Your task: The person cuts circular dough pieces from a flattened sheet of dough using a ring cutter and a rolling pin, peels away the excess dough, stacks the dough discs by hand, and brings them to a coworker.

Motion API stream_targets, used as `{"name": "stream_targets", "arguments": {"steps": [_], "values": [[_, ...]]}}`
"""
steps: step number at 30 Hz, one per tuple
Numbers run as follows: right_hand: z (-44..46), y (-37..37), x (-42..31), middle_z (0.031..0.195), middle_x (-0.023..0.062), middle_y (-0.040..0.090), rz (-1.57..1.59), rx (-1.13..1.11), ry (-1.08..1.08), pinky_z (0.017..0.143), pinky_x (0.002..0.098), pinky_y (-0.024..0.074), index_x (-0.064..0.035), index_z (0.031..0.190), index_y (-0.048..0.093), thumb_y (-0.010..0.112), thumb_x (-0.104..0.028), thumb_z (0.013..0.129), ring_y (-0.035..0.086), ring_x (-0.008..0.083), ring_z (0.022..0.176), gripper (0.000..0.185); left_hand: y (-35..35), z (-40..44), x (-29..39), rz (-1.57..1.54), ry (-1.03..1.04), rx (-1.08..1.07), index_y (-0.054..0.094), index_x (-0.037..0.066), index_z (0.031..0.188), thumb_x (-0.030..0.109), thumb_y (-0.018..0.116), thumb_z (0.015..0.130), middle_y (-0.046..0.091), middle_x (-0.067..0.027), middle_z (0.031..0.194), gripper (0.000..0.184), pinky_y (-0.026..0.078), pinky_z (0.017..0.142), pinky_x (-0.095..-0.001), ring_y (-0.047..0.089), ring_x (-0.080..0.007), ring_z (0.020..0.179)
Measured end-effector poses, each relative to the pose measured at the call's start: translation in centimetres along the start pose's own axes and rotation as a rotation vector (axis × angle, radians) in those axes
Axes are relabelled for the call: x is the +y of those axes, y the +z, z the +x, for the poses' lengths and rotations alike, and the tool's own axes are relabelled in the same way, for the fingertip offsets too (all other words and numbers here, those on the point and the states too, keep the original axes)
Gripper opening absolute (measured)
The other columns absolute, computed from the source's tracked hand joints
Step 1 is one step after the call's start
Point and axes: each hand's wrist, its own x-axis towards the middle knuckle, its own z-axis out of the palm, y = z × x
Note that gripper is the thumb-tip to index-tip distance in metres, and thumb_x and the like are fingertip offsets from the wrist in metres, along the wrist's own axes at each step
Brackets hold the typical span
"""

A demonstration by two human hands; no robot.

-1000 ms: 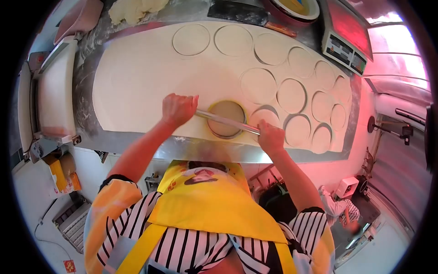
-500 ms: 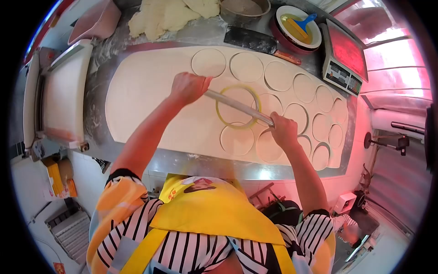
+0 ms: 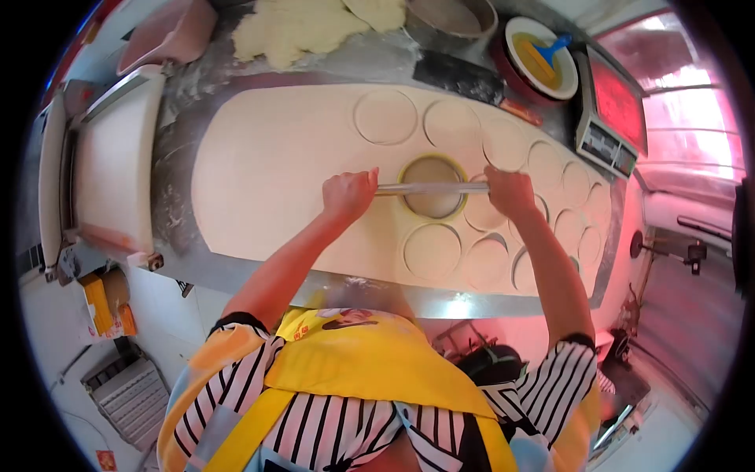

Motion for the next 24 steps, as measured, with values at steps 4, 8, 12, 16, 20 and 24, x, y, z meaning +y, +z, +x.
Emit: {"name": "stream_targets", "arguments": {"steps": [4,8,12,16,20,24], "values": [[-1.9,-3.2,-7.9,0.066,0.007,0.06,0.214,0.162,-0.039,0.05,0.0433,0.0452,-0.0136,0.088,0.05,0.055,-0.014,0.076,0.061,0.0298,0.059,0.012,-6.8,3.4,-7.0,0.09,0.22,0.052,0.057,0.013,0.05,0.031,0.053,0.086,0.054,-0.0088,0.048,0.041,0.043,0.043,-0.0408,0.055,-0.028,0.044],[1.7,0.4,-13.2,0.064,0.0074,0.059,0.226,0.111,0.048,0.047,0.043,0.045,-0.0126,0.084,0.047,0.054,-0.014,0.077,0.06,0.0298,0.056,0.01,-5.9,6.3,-12.0,0.088,0.283,-0.021,0.056,0.013,0.049,0.029,0.054,0.086,0.055,-0.0081,0.048,0.04,0.043,0.047,-0.0385,0.053,-0.0274,0.044],[2.5,3.7,-13.0,0.063,0.0063,0.058,0.186,0.093,0.108,0.045,0.0426,0.0452,-0.0125,0.083,0.048,0.052,-0.016,0.078,0.06,0.0278,0.054,0.007,-4.2,6.0,-12.4,0.109,0.244,-0.038,0.057,0.012,0.051,0.029,0.053,0.087,0.055,-0.0079,0.048,0.04,0.043,0.048,-0.0375,0.051,-0.0281,0.042],[5.6,4.4,-10.2,0.063,0.0035,0.06,0.04,0.159,-0.016,0.045,0.0403,0.0458,-0.0151,0.086,0.053,0.051,-0.017,0.08,0.06,0.0254,0.054,0.007,-3.3,1.7,-11.5,0.179,-0.003,-0.004,0.059,0.013,0.053,0.03,0.053,0.087,0.055,-0.0078,0.048,0.039,0.042,0.046,-0.0386,0.051,-0.0283,0.041],[7.8,-1.4,-10.6,0.067,0.0058,0.061,0.0,0.023,-0.113,0.049,0.042,0.0456,-0.0121,0.084,0.053,0.052,-0.016,0.08,0.061,0.029,0.059,0.006,-4.6,-2.5,-11.4,0.166,-0.119,-0.028,0.059,0.013,0.054,0.031,0.051,0.088,0.055,-0.0086,0.048,0.04,0.041,0.045,-0.0401,0.053,-0.0288,0.044],[-6.5,-2.9,-14.8,0.067,0.007,0.059,0.183,0.059,0.087,0.05,0.0411,0.0448,-0.0104,0.081,0.051,0.054,-0.011,0.077,0.06,0.0285,0.062,0.005,-9.8,-4.7,-8.8,0.023,0.128,-0.075,0.056,0.011,0.053,0.03,0.051,0.088,0.054,-0.0096,0.049,0.041,0.042,0.046,-0.0398,0.053,-0.0301,0.047]]}}
